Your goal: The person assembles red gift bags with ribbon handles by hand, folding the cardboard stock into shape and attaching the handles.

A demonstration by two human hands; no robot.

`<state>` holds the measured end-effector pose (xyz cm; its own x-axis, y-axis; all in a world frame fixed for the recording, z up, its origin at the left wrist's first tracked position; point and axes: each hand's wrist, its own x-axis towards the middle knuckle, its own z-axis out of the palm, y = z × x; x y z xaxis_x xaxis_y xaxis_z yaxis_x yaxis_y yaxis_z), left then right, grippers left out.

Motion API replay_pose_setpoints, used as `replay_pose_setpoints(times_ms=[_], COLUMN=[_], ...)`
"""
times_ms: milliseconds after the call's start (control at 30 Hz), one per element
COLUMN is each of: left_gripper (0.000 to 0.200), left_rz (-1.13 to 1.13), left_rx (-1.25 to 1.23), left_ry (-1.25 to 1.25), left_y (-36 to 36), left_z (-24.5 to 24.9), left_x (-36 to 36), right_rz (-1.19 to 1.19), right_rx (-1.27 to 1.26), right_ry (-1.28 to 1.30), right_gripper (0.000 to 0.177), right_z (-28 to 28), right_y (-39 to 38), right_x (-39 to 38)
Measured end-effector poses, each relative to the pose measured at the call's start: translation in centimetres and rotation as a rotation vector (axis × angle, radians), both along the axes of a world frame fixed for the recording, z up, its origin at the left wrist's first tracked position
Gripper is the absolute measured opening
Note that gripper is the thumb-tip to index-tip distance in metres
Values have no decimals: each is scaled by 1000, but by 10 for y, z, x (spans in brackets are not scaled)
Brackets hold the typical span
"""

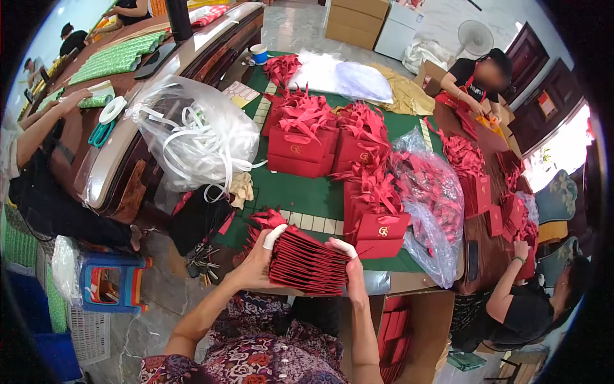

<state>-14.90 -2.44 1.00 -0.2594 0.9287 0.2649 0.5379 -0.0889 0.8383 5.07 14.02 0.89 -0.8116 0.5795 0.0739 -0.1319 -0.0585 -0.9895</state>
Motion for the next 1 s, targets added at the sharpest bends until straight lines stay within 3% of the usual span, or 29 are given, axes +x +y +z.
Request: replay_pose_setpoints(times_ms=[233,300,367,467,533,667,733,833,967,1000], left_gripper=[126,127,123,124,126,129,131,131,123,123], left_rz=[121,237,244,128,-38,-42,-16,-4,-34,-45], left_rx=[0,-166,-107,101,104,39,84,97,67,91], left_ry=[74,275,340,308,-27,7,-28,-29,-27,-18], left_y=[-5,-11,-7,3,7,2,3,5,8,9], left_z=[-3,3,6,-5,-19,-29,-32,-19,-14,-15], left_x=[14,19,14,5,-2,-2,-1,1,2,5], right_rz=[32,32,29,11,1,-54,-174,-194,-341,-412], right_rx=[-48,-39,-34,-52,-80,-223,-20,43,12,15], right_ry=[26,45,64,82,131,66,44,77,180,222], right_gripper=[74,74,73,71,62,53,101,114,107,96], right_z=[-23,-26,-28,-31,-33,-25,-18,-28,-48,-51], right_y=[8,8,6,4,3,-6,-15,-30,-43,-44], right_x=[-7,-8,-8,-8,-8,-2,-1,4,-8,-11])
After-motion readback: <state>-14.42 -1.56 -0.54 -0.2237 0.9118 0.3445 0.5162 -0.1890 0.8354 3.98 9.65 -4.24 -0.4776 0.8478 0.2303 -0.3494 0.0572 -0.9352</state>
